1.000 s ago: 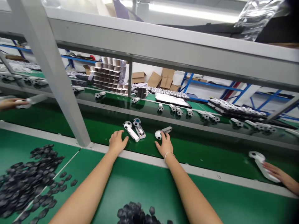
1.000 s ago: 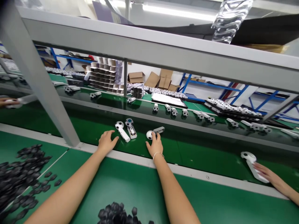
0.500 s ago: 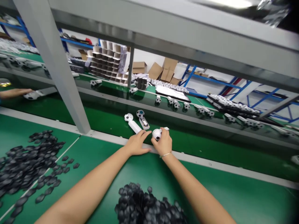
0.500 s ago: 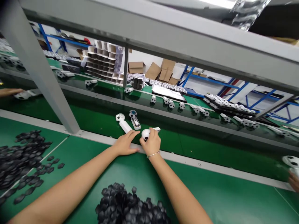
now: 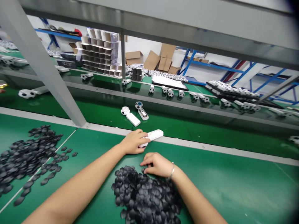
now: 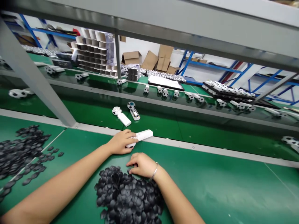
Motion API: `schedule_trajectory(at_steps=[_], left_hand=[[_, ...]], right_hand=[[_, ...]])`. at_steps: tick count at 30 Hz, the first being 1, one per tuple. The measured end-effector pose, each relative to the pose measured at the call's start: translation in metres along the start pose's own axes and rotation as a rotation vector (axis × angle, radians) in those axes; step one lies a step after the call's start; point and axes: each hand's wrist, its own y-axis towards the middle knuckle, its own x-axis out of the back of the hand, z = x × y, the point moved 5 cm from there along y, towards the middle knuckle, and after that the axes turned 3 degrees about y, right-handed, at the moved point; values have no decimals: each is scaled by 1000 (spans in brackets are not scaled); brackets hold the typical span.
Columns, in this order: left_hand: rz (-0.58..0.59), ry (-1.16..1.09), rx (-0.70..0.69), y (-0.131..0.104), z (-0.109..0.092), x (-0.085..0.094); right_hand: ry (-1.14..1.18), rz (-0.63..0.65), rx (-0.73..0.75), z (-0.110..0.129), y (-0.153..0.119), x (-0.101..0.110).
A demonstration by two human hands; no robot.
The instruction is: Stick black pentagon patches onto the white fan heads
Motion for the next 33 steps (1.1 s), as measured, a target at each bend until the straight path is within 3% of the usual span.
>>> schedule_trajectory(at_steps=[3,8,11,17,24,33], left_hand=[[15,-26,7,-6,-13,1],[-30,5,364,-13,-10,-7],[-24,16,466,-12,-6,-14],[114,15,319,-18,-17,-9],[270,48,124,-30,-40,8],[172,-216,181,-31,-25,3]], right_hand=[[-88,-1,25,3,3,-1],[-67,-61,26,7,-2,5],[-43,-153,27,8,-7,17],[16,-365,16,8,-17,47],[49,-387,29,15,-21,43],[-1,-329,64,20,-15,27]])
